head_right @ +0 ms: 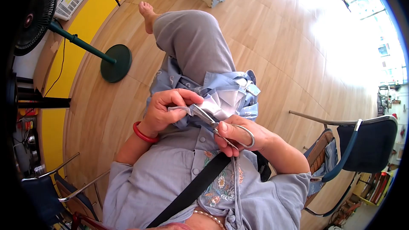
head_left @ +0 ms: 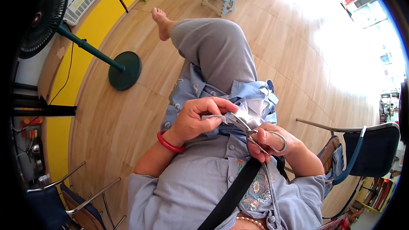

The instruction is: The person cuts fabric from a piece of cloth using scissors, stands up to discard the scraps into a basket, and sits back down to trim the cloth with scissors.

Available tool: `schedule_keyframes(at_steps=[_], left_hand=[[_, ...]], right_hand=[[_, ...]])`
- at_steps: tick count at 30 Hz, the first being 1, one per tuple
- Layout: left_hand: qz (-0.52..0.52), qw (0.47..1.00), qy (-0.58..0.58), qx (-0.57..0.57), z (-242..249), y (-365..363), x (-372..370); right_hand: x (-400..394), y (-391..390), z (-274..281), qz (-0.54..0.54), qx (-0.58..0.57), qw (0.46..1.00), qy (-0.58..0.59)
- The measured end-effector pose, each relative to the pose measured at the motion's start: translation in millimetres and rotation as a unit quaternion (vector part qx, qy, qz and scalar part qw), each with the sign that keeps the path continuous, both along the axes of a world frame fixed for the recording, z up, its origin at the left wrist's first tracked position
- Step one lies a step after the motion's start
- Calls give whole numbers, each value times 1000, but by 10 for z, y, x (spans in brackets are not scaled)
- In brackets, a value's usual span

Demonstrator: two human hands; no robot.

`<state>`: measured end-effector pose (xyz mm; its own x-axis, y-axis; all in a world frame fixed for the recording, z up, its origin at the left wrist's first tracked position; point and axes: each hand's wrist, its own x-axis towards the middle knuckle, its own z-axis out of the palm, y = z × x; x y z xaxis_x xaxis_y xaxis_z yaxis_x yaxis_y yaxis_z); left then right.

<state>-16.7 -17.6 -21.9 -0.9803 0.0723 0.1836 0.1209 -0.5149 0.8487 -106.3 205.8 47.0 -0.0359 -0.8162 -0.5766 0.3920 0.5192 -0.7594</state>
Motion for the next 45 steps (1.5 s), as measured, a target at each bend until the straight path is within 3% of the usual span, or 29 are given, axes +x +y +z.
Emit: schedule_keyframes(at_steps=[37,45], left_hand=[[8,993,25,-116,51,-19,0],[19,997,-4,-71,41,13,4]], right_hand=[[51,-36,-4,-19,22,999,-24],[137,-97,-97,-22,-4,999,36]])
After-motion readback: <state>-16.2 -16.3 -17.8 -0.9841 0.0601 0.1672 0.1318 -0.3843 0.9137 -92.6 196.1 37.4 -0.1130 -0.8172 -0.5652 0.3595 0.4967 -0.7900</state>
